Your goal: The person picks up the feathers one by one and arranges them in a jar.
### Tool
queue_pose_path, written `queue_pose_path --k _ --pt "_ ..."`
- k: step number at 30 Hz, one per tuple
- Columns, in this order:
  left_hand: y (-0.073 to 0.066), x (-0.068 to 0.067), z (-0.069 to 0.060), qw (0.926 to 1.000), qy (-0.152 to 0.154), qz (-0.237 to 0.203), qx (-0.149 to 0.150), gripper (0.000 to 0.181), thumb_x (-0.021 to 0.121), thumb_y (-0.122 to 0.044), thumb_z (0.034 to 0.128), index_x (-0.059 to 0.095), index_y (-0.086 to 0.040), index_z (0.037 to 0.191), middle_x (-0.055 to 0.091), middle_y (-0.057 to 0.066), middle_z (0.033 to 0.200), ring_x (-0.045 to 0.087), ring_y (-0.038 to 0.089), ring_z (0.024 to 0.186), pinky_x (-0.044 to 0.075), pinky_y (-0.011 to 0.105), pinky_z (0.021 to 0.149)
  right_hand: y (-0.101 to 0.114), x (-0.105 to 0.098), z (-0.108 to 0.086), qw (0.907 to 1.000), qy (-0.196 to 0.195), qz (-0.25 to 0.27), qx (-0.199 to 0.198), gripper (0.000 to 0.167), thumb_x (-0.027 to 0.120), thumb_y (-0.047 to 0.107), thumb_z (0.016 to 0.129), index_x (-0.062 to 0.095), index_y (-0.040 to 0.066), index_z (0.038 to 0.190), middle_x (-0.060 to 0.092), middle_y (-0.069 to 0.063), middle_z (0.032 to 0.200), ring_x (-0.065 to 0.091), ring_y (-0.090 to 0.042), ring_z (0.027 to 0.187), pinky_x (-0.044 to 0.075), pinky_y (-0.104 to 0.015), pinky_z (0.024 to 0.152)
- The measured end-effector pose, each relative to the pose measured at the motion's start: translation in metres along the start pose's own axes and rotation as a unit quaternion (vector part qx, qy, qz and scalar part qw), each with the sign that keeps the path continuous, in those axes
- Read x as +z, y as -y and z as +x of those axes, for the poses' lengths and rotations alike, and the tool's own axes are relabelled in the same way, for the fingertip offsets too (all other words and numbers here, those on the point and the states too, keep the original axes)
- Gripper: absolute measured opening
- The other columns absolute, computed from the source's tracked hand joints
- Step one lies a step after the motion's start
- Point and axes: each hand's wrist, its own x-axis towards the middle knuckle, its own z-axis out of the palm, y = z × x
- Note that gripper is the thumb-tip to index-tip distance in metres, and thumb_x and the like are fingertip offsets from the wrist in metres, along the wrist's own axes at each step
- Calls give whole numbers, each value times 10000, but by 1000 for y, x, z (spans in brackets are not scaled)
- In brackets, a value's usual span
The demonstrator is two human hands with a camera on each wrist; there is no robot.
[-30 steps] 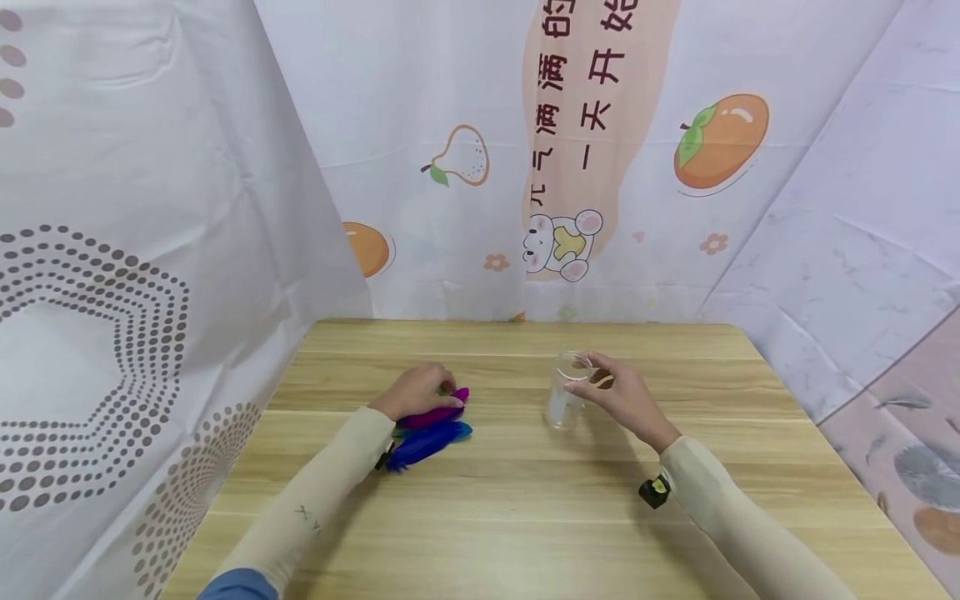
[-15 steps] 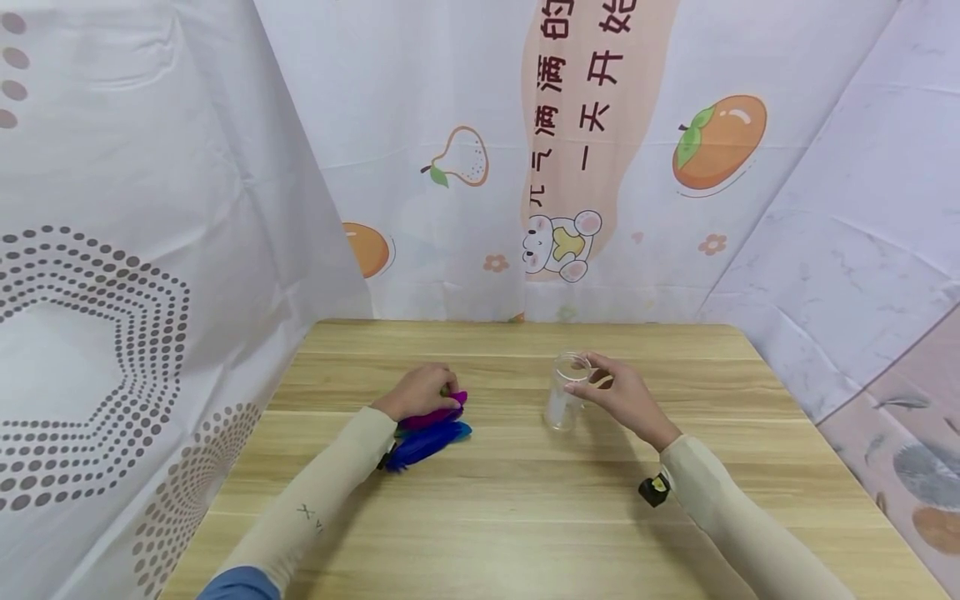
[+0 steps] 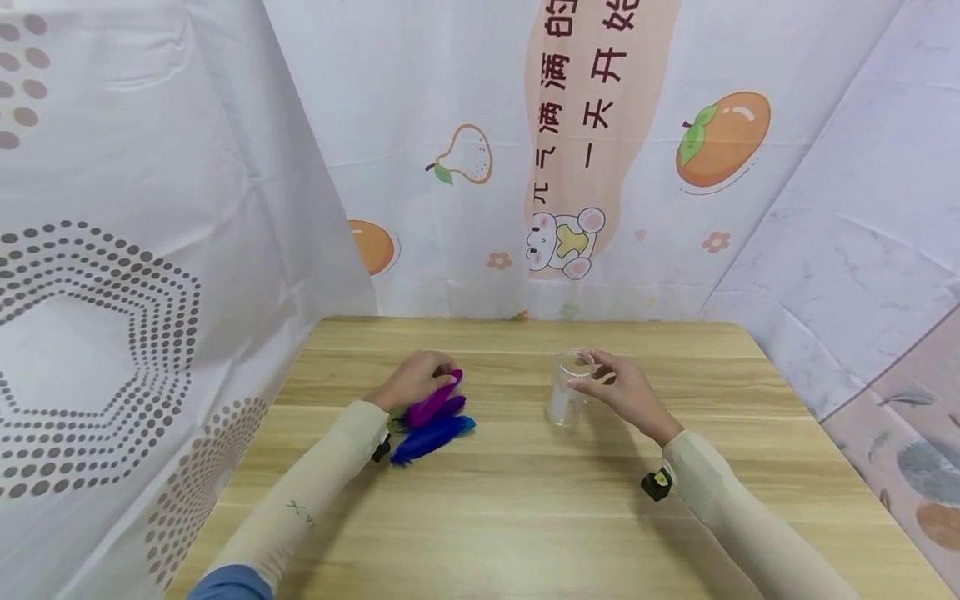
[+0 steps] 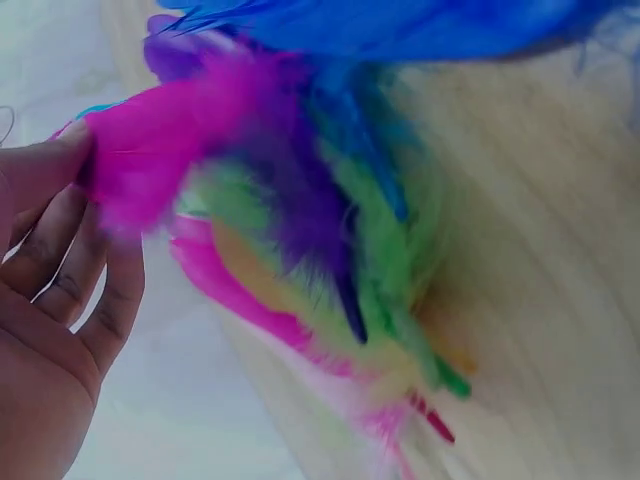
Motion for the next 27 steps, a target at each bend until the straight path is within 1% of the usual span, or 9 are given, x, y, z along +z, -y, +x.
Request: queue_pose_path --k 4,9,13,16,19,22,25,27 --pt "-2 -7 -1 9999 -123 -23 -85 118 702 -144 996 767 -57 1042 742 11 950 678 135 867 562 358 811 0 -1 1 10000 -2 14 -6 743 786 505 886 551 133 1484 662 -75 1343 637 -270 1041 548 -415 783" --pt "1 -11 -2 9996 -182 8 -224 109 710 -201 996 750 -99 997 713 -41 881 634 95 793 543 335 755 -2 -2 1 10000 -4 43 36 735 791 504 882 562 137 1477 656 -73 1347 633 -271 1045 547 -407 767" --pt "0 -13 -4 9992 -272 -135 -248 94 723 -182 985 743 -99 1023 717 -46 895 649 98 809 546 346 763 -1 -2 2 10000 -22 30 7 706 796 504 877 589 149 1451 669 -54 1317 638 -266 1029 550 -411 761" --pt "-1 -13 -5 9992 -336 -156 -159 108 721 -170 986 759 -92 1051 728 -40 933 663 106 840 549 351 783 -1 -2 3 10000 -20 14 -25 699 797 500 878 594 147 1446 682 -46 1292 641 -261 1017 553 -412 759" --pt "-2 -14 -6 9990 -446 12 20 119 719 -189 988 784 -104 1041 717 -29 962 656 133 854 544 356 778 -1 -2 3 10000 -11 -25 -62 706 792 503 882 586 143 1453 682 -53 1295 642 -258 1016 551 -409 762" --pt "-2 -14 -8 9978 -610 160 189 121 724 -196 984 806 -126 1039 701 -1 1013 658 180 908 542 381 794 -1 -2 4 9999 1 -59 -103 713 783 506 889 575 139 1463 674 -79 1314 643 -260 1016 549 -407 770" --pt "-3 -16 -9 9973 -684 132 245 130 722 -194 986 818 -129 1045 692 13 1056 663 215 967 538 398 818 -1 -2 3 9999 23 -32 -104 727 785 504 888 564 131 1472 668 -100 1325 645 -263 1010 553 -411 770" --pt "-2 -17 -9 9973 -693 52 216 129 728 -190 981 820 -121 1039 688 10 1057 665 215 960 539 392 808 0 -2 3 9999 26 -37 -90 735 787 505 886 562 126 1474 670 -95 1319 646 -260 1005 556 -409 767"
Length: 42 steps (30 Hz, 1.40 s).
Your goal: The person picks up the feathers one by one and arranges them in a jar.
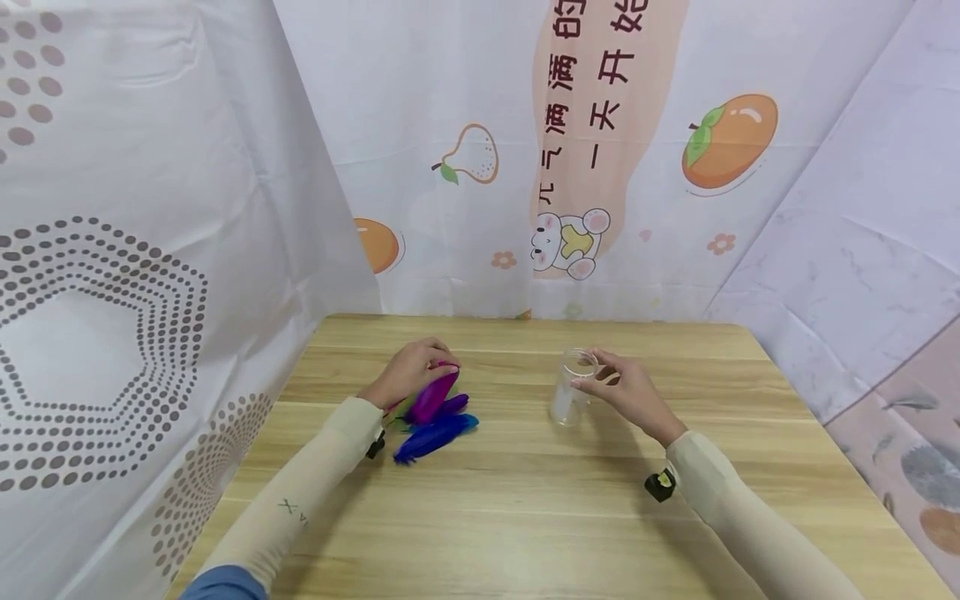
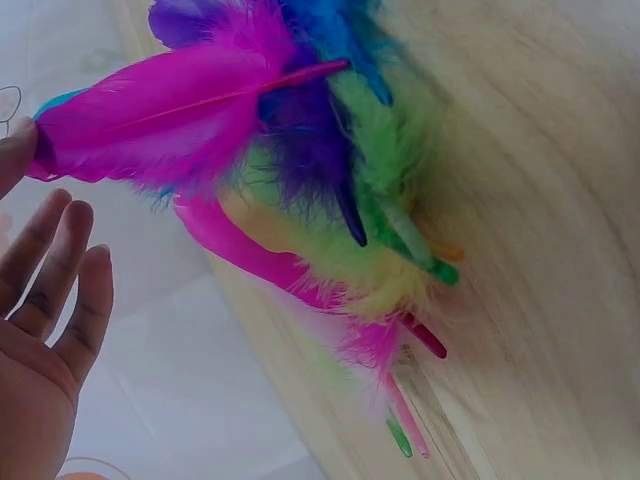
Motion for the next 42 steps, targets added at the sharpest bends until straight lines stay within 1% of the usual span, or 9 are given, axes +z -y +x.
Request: queue_pose_path --k 6,10,17,24,28,30,32,37,42 --pt "3 -1 2 9999 -67 -99 -68 74 770 -186 949 794 -122 976 673 -37 938 630 129 813 529 328 719 0 0 0 9999 -17 -105 30 723 776 514 892 566 135 1471 677 -61 1288 645 -254 1014 553 -394 767" --pt "5 -2 4 10000 -82 -27 -20 76 731 -206 980 784 -156 960 689 -77 876 616 71 784 527 289 718 -2 -1 1 9999 -33 -137 61 738 774 516 894 555 130 1482 675 -76 1290 641 -258 1023 550 -393 765" --pt "2 -5 2 9997 -128 -189 54 123 699 -105 991 806 -99 1052 747 -26 948 644 95 803 543 312 716 -3 -2 1 9999 -79 -108 60 755 781 515 888 548 121 1488 678 -56 1295 648 -251 1016 551 -398 772" --pt "3 -3 0 9992 28 -386 -64 126 662 -143 1024 768 -85 1058 723 -44 915 637 84 802 540 311 736 -3 -1 -1 10000 -59 -40 61 765 778 522 888 543 111 1489 666 -80 1319 644 -262 1026 549 -405 774" --pt "3 -4 -3 9974 228 -622 -282 98 685 -130 1007 748 -63 1041 718 -39 894 642 91 804 535 330 740 -2 1 -2 10000 -23 -2 61 764 779 513 891 540 105 1490 660 -125 1332 645 -268 1026 550 -401 773" --pt "4 -5 -4 9968 325 -647 -329 93 695 -116 998 749 -57 1046 723 -33 904 648 94 818 534 330 752 -2 1 -2 10000 -20 18 51 762 780 512 890 540 108 1490 659 -135 1333 646 -271 1025 552 -401 770" --pt "5 -7 -5 9961 447 -689 -333 117 690 -93 997 750 -37 1079 741 13 954 665 117 859 544 337 780 -1 2 -2 10000 -21 37 34 756 779 509 893 540 114 1491 658 -137 1334 647 -272 1023 552 -402 768" --pt "5 -16 -4 9970 615 -411 -244 151 698 -31 973 767 -11 1106 758 58 1041 695 179 950 566 361 838 -1 2 -2 10000 -46 -7 42 754 774 514 896 537 125 1496 663 -87 1320 645 -263 1026 551 -399 776" --pt "1 -25 -5 9978 647 133 -105 98 740 -71 951 796 -48 1028 763 -1 988 700 155 923 571 348 818 -1 2 -4 10000 -71 -22 52 771 772 513 898 526 103 1502 664 -120 1296 646 -269 1025 549 -394 770"
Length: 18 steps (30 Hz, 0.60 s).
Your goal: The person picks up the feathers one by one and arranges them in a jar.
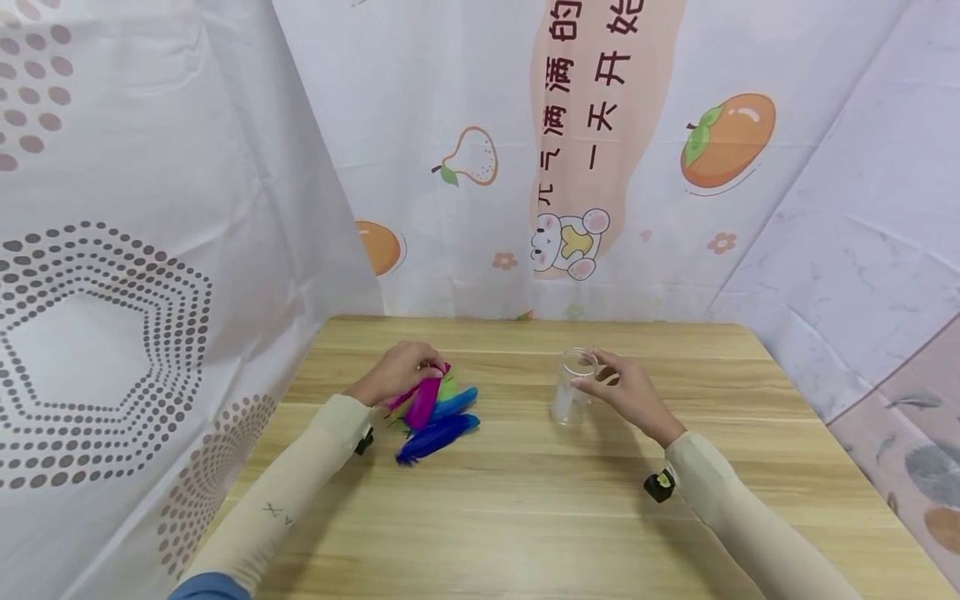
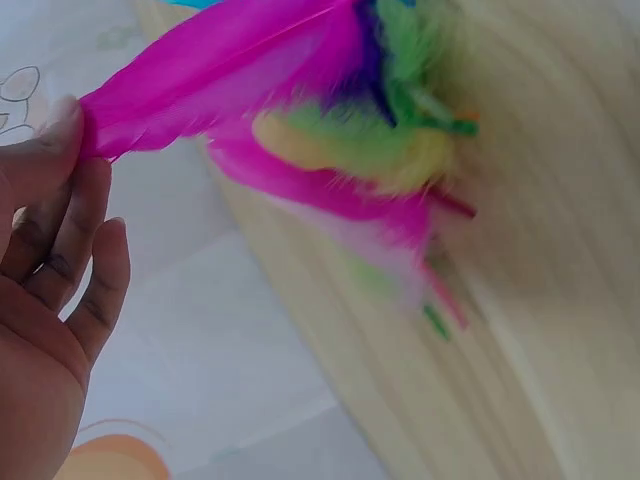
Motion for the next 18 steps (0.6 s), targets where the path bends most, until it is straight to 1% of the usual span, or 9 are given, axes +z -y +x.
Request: queue_pose_path --k 6,9,13,16,18 --pt "-2 -11 -2 9996 -191 19 214 90 763 -138 943 806 -79 994 742 -60 910 669 105 827 561 332 754 2 -1 -1 10000 27 55 -15 765 776 511 894 534 103 1495 649 -150 1333 646 -274 1022 550 -405 767" --pt "-2 -15 -1 9997 -209 5 154 83 761 -151 947 804 -93 987 734 -85 896 653 83 804 549 326 734 1 -1 -1 10000 51 57 17 772 771 522 895 526 114 1503 638 -149 1351 642 -271 1035 551 -397 764" --pt "-6 -22 -1 9996 -290 -24 -40 52 754 -158 953 798 -131 963 730 -95 875 652 77 787 549 331 732 -1 0 -1 10000 54 56 49 775 767 535 892 524 133 1508 634 -139 1356 635 -271 1046 549 -390 755" --pt "-10 -28 -1 9992 -386 -52 -74 45 749 -164 958 794 -160 953 728 -96 863 656 78 779 553 333 730 0 -1 -1 10000 40 66 43 772 767 538 891 529 137 1505 636 -122 1355 634 -272 1045 549 -394 753" --pt "-12 -31 0 9990 -449 -49 -19 49 745 -169 963 792 -168 952 725 -99 861 648 77 774 549 331 721 0 -1 -1 10000 21 58 22 771 769 537 890 532 134 1503 642 -114 1345 637 -271 1040 548 -397 755"
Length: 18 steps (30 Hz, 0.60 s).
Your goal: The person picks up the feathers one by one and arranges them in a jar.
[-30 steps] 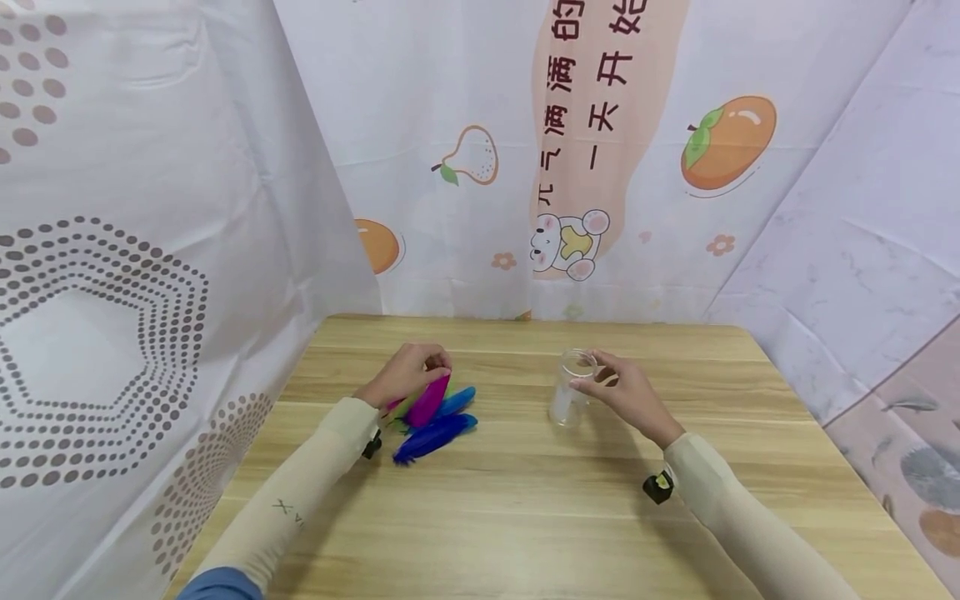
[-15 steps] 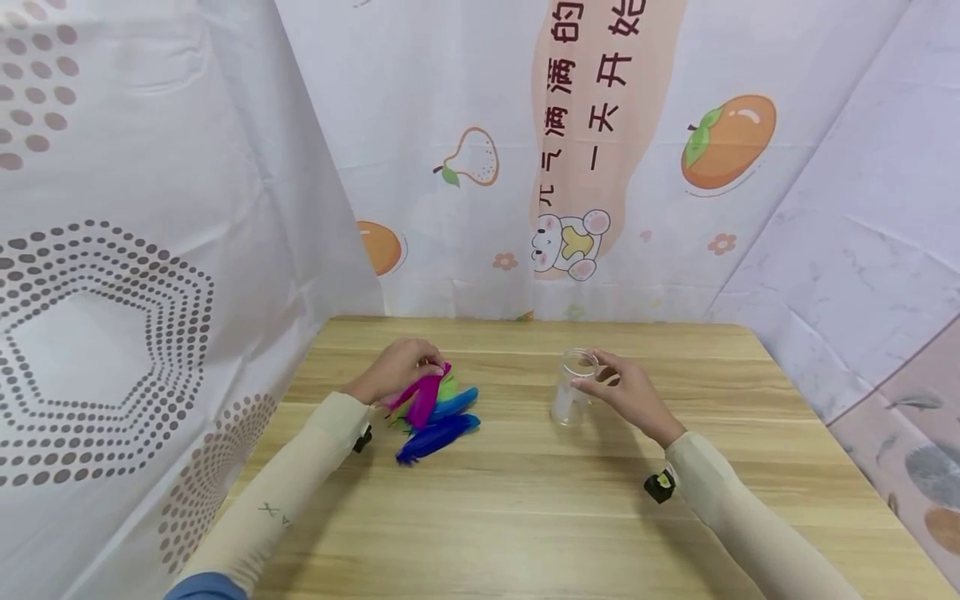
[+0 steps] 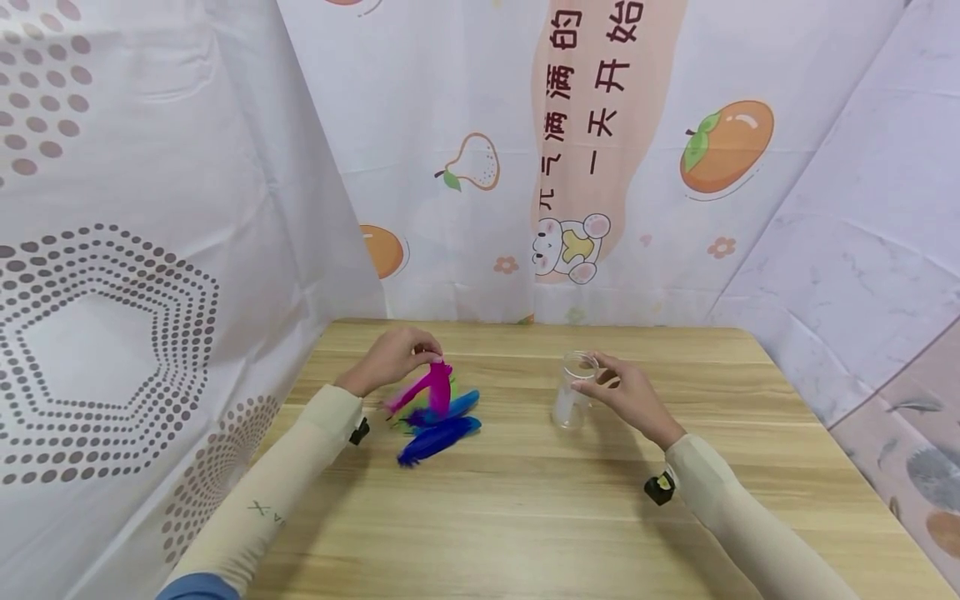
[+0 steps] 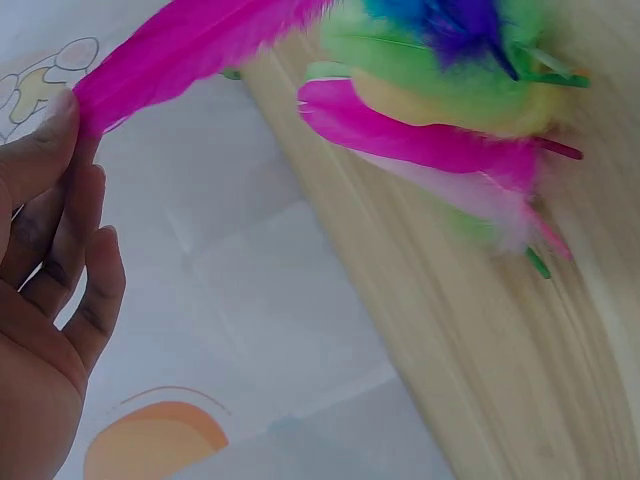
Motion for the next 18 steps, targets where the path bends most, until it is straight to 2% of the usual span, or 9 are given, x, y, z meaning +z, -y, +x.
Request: queue_pose_path --k 8,13,18 --pt "-5 -5 4 9992 -229 59 318 54 740 -209 974 783 -184 954 717 -111 878 628 76 778 537 322 719 0 1 -2 10000 -22 -67 -42 754 771 517 896 538 132 1501 652 -125 1332 633 -257 1001 539 -386 727" --pt "-11 -8 8 9993 -250 44 261 87 724 -237 988 785 -190 948 718 -110 878 621 93 782 530 326 717 3 1 -2 9999 -39 -60 -137 728 780 501 895 559 139 1486 660 -112 1341 632 -263 970 544 -389 708" --pt "-19 -10 13 9990 -297 16 319 87 722 -241 990 779 -185 955 711 -121 883 619 88 786 530 318 714 3 -1 -3 9996 -77 -105 -246 673 775 493 902 589 173 1463 650 -69 1362 628 -282 1038 541 -420 773"
